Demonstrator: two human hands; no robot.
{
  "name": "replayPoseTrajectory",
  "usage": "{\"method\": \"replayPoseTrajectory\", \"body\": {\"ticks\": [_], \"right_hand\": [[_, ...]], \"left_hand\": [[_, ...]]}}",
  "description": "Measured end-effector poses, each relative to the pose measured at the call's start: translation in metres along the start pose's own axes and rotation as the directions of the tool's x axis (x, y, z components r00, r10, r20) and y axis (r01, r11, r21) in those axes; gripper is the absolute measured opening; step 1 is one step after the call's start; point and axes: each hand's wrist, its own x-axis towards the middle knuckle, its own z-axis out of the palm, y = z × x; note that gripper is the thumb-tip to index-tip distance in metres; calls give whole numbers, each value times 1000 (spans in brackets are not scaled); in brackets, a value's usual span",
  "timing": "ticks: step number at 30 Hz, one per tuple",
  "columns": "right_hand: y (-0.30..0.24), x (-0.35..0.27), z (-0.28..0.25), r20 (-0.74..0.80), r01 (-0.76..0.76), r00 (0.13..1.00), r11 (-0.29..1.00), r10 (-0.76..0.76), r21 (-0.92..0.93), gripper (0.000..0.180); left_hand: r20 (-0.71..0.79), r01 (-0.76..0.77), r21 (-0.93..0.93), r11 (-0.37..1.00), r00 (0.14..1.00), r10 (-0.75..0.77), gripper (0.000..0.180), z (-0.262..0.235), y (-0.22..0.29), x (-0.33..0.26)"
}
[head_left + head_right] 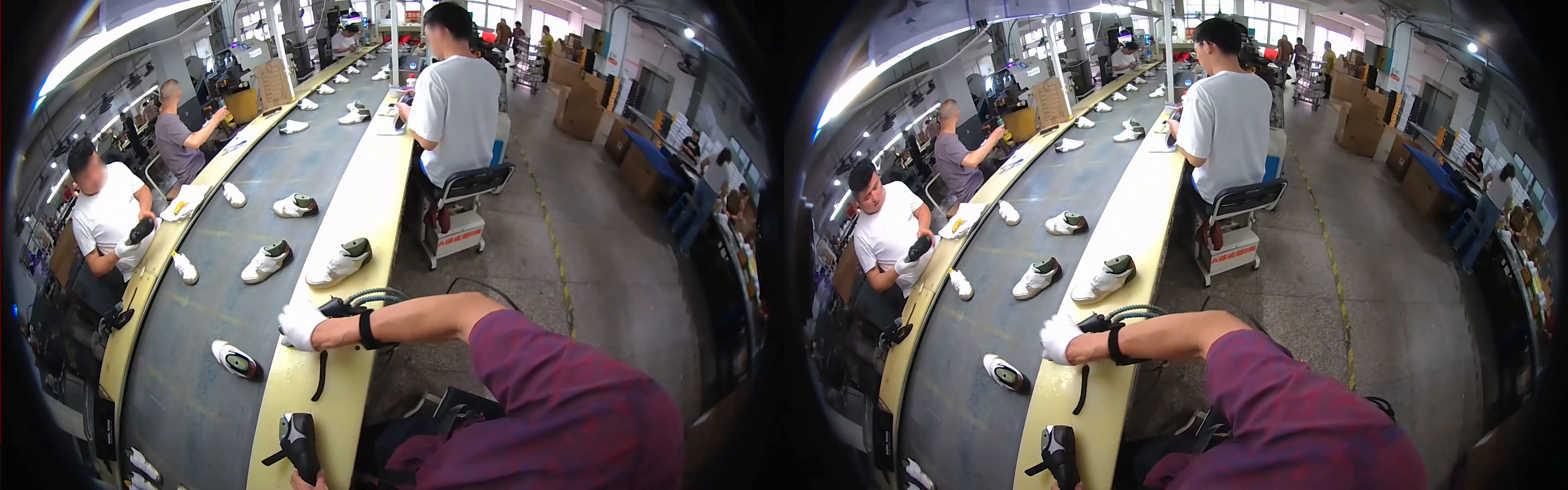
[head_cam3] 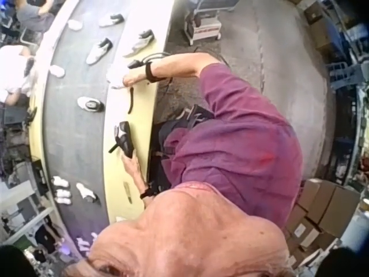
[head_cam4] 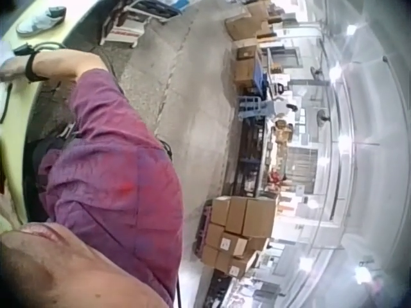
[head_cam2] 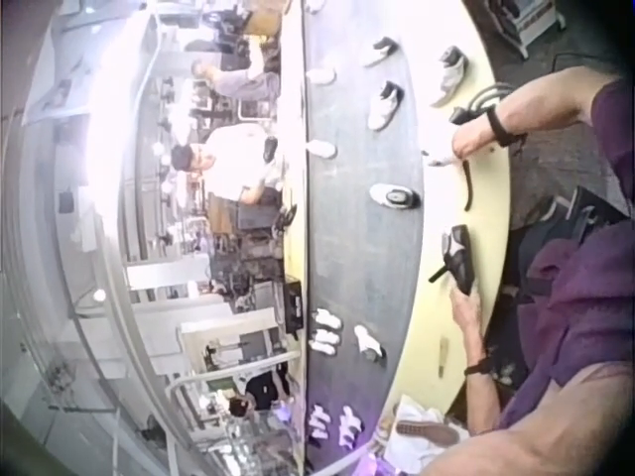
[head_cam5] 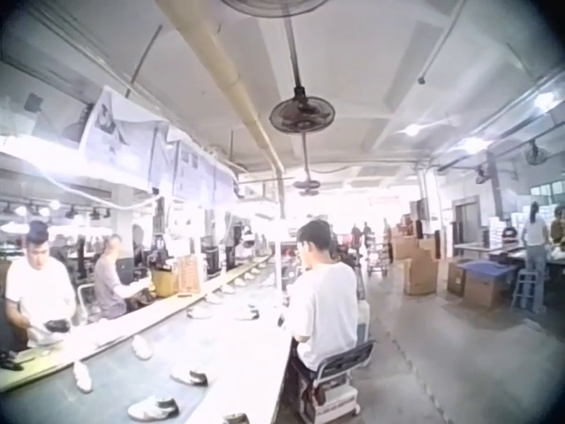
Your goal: Cleaning and inspecting shoes at a conveyor belt in a factory setting.
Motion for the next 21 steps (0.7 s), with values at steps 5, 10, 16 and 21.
{"method": "replayPoseTrajectory", "body": {"ticks": [5,10,16,21], "right_hand": [[48,2,10,247,14,967,986,-56,166,50],[43,23,6,458,22,883,983,-104,180,55],[36,25,-22,701,37,702,990,-125,139,69],[9,17,37,644,213,711,960,-281,184,65]], "left_hand": [[-87,-23,-49,999,996,18,67,10,8,-14],[-148,7,-20,1000,989,-10,58,9,23,-24],[-194,-26,28,999,981,31,52,22,24,-30],[-327,-82,71,994,940,100,54,30,10,-57]]}}
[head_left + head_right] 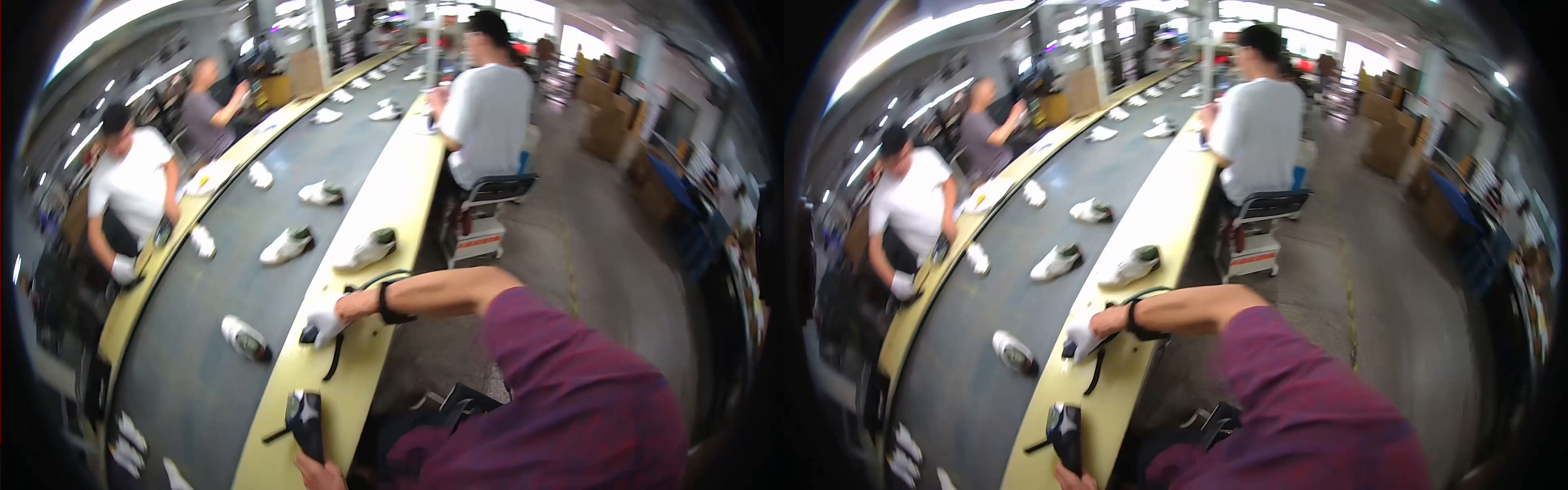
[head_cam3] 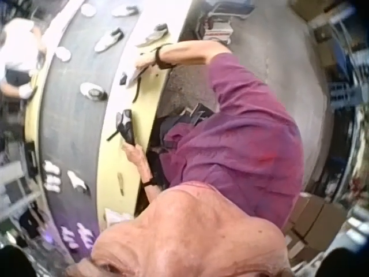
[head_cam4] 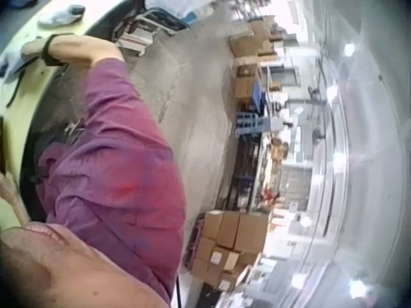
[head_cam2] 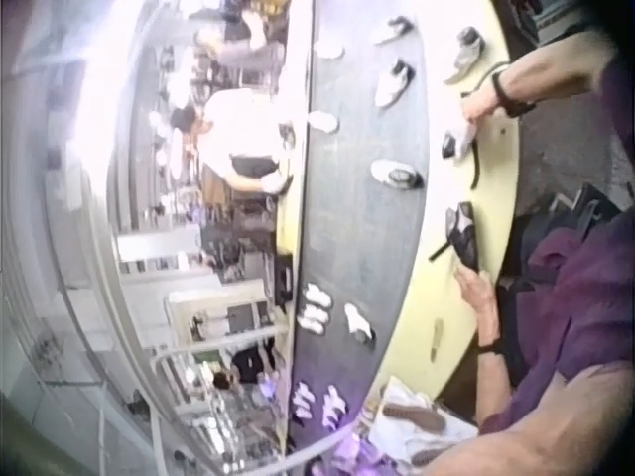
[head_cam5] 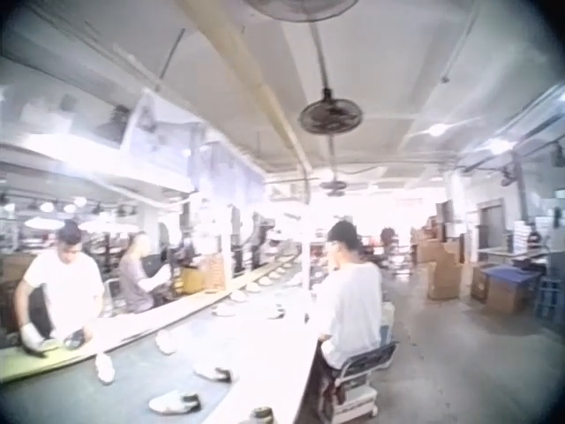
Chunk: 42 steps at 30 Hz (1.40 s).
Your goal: Cleaning and inspecting shoes at a conveyor belt in a factory setting.
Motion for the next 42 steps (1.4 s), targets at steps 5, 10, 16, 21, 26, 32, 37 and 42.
{"method": "replayPoseTrajectory", "body": {"ticks": [5,10,16,21,26,32,37,42], "right_hand": [[-82,-72,-41,-180,-46,982,996,60,80,60],[-188,-50,-12,25,-31,999,984,27,175,55],[-230,-21,15,239,-41,971,998,30,42,58],[-242,-5,21,281,-123,951,992,127,-33,43],[-246,-10,19,261,-161,950,985,171,-60,56],[-243,-28,16,209,-163,967,984,143,79,51],[-260,-27,16,224,-87,971,996,82,10,43],[-264,-14,24,322,-76,942,994,96,-75,51]], "left_hand": [[-108,-177,-111,978,980,165,51,39,-16,29],[24,-6,-56,998,1000,7,54,17,-32,20],[-16,1,3,1000,1000,-1,46,23,-37,19],[-92,-5,73,997,996,12,39,26,-38,19],[-111,-4,40,999,994,9,37,29,-35,24],[-173,-14,57,998,985,24,23,29,-38,16],[-152,28,12,1000,988,-25,34,37,-38,13],[-128,37,-116,993,990,-52,51,10,-43,-6]]}}
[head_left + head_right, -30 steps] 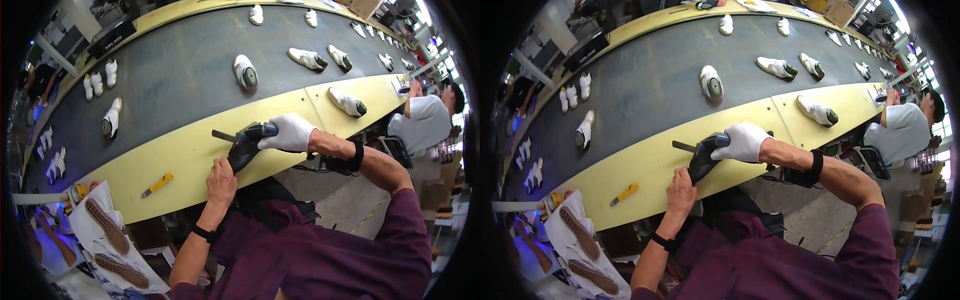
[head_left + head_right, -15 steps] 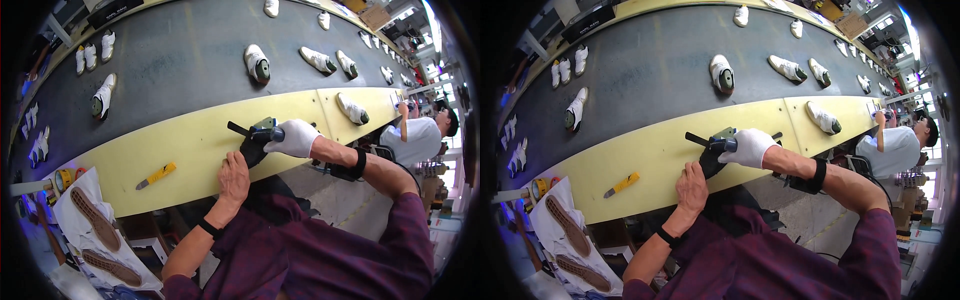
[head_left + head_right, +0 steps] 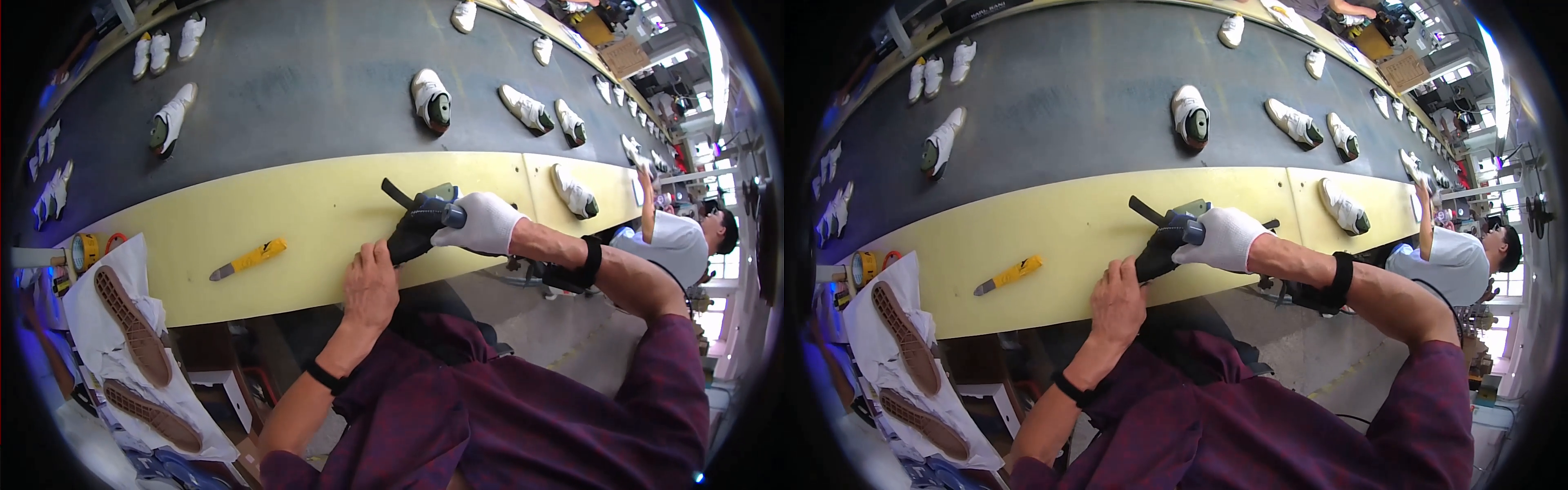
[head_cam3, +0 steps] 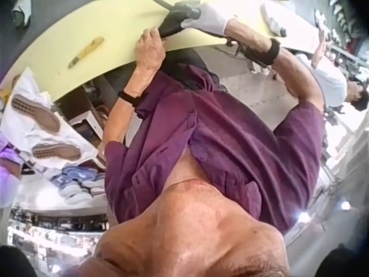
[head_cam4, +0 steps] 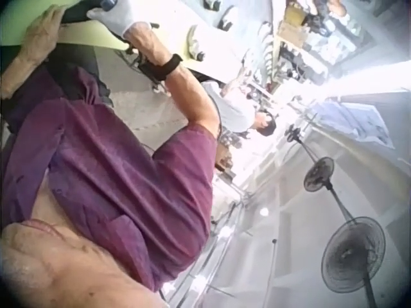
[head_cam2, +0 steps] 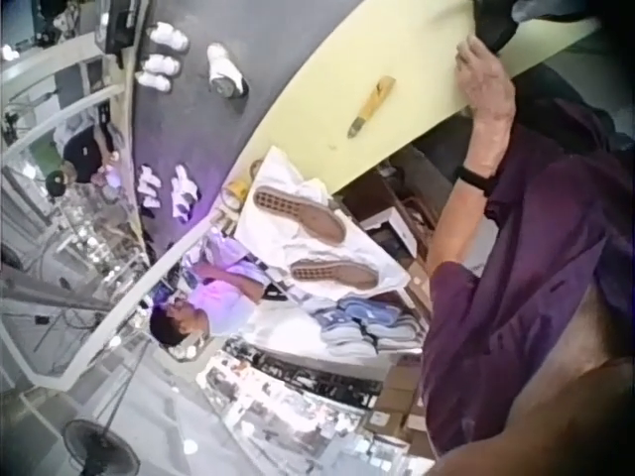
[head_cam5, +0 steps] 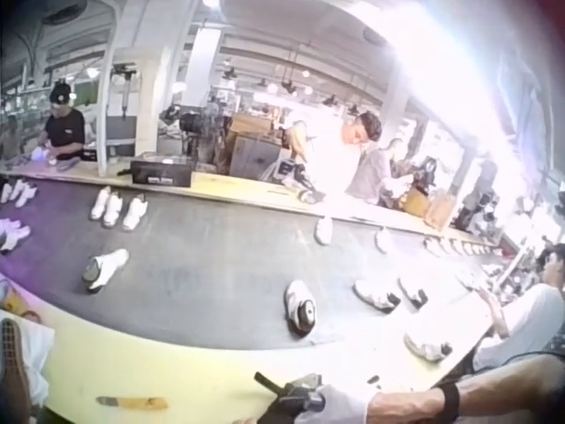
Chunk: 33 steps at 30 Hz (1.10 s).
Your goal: Cleaning and inspecting shoes at a conveyor belt in a factory setting.
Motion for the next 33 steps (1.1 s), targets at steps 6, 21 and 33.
{"method": "replayPoseTrajectory", "body": {"ticks": [6,21,33], "right_hand": [[-5,-2,0,55,-46,997,998,48,-34,52],[-10,-5,-2,17,-90,996,996,90,-13,49],[-11,22,-24,147,-129,980,990,137,-62,54]], "left_hand": [[-11,-32,-115,993,999,31,57,-26,-7,-4],[-157,-175,-189,966,977,146,44,-10,-11,5],[-158,-125,-194,973,983,95,44,-15,-13,13]]}}
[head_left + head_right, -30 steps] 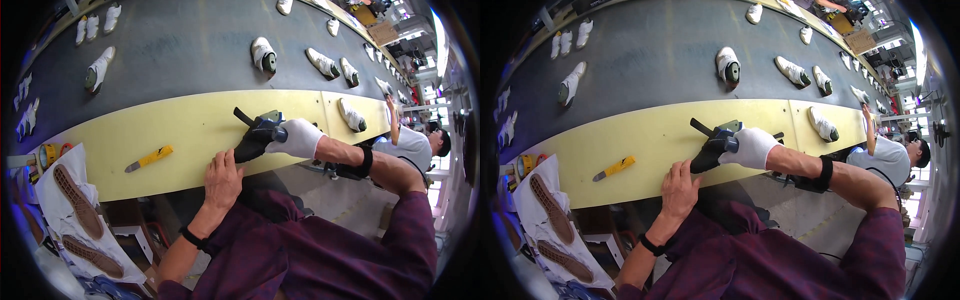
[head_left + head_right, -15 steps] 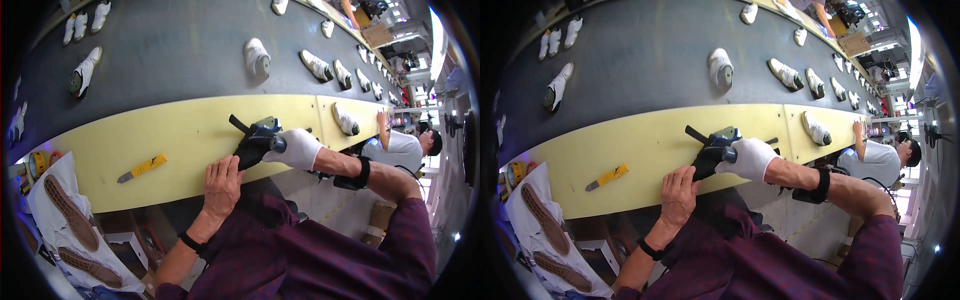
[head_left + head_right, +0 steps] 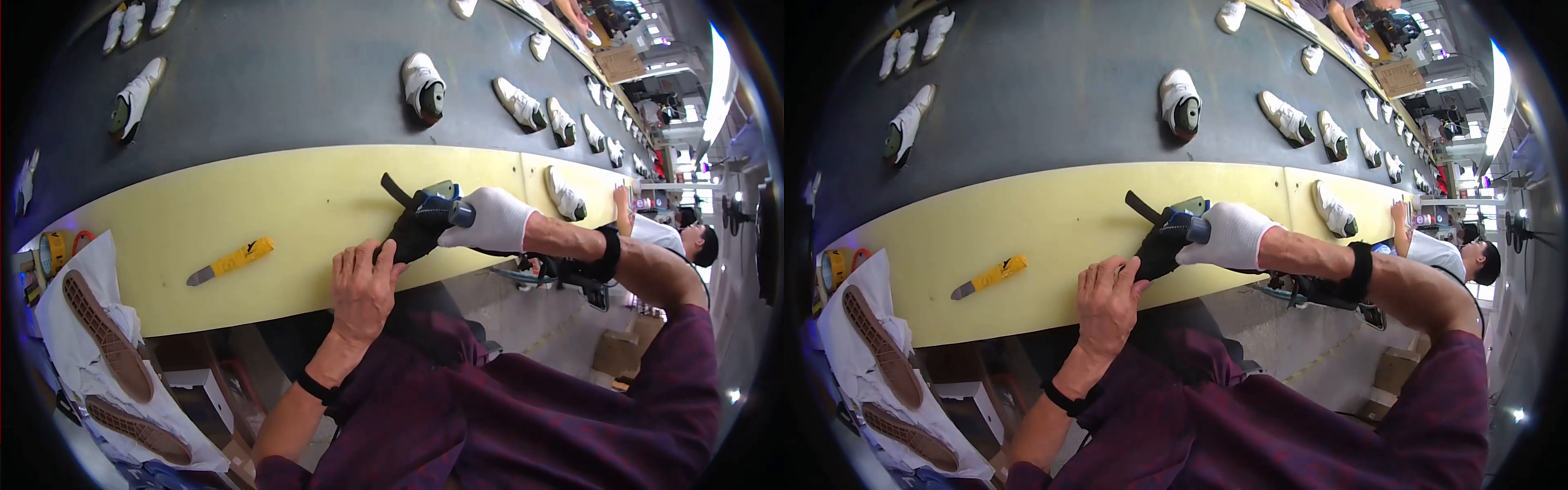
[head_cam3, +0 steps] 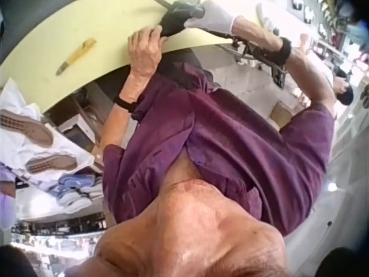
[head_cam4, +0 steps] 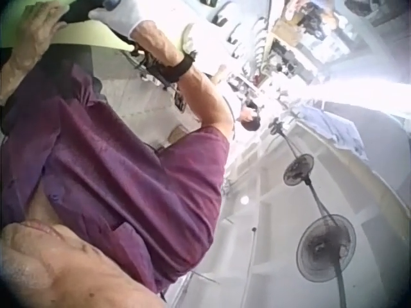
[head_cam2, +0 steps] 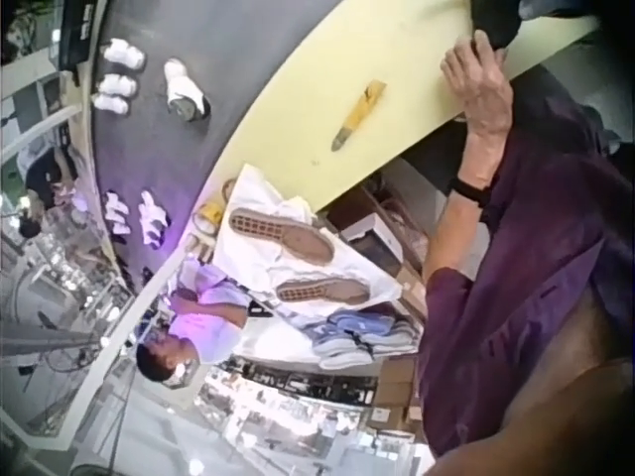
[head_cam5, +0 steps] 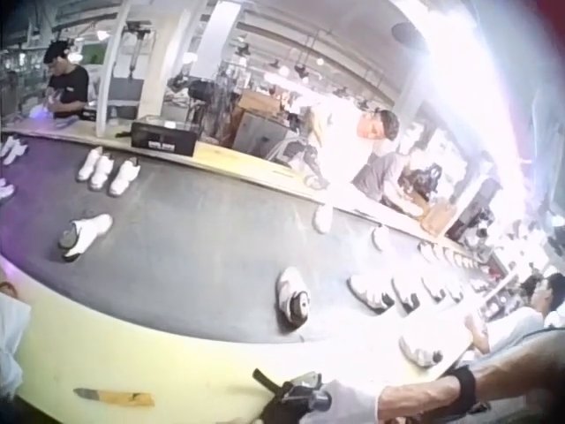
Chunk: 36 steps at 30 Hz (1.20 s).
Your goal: Cleaning and inspecting shoes at a conveyor belt in a factory setting.
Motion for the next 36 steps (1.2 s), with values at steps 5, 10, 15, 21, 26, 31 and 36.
{"method": "replayPoseTrajectory", "body": {"ticks": [5,10,15,21,26,31,36], "right_hand": [[0,13,-2,22,2,1000,999,-2,-36,53],[-9,6,-2,-39,8,999,999,-10,-50,53],[4,1,10,-80,21,997,1000,-19,22,51],[5,2,2,-114,17,994,978,7,208,47],[-12,15,-4,-61,102,993,993,-99,54,50],[-8,33,-9,61,-15,998,1000,16,-19,49],[-28,17,-13,21,49,999,998,-50,34,45]], "left_hand": [[0,117,-84,990,993,-117,43,1,-4,0],[14,93,-88,992,996,-92,41,-3,-6,2],[-8,42,-25,999,999,-42,38,-2,-5,1],[-1,70,2,998,998,-70,35,-3,-1,-4],[-64,85,-42,995,994,-88,33,3,-3,-1],[-105,150,-136,979,981,-165,29,-23,0,-1],[-155,169,-141,976,970,-190,27,-57,-8,-10]]}}
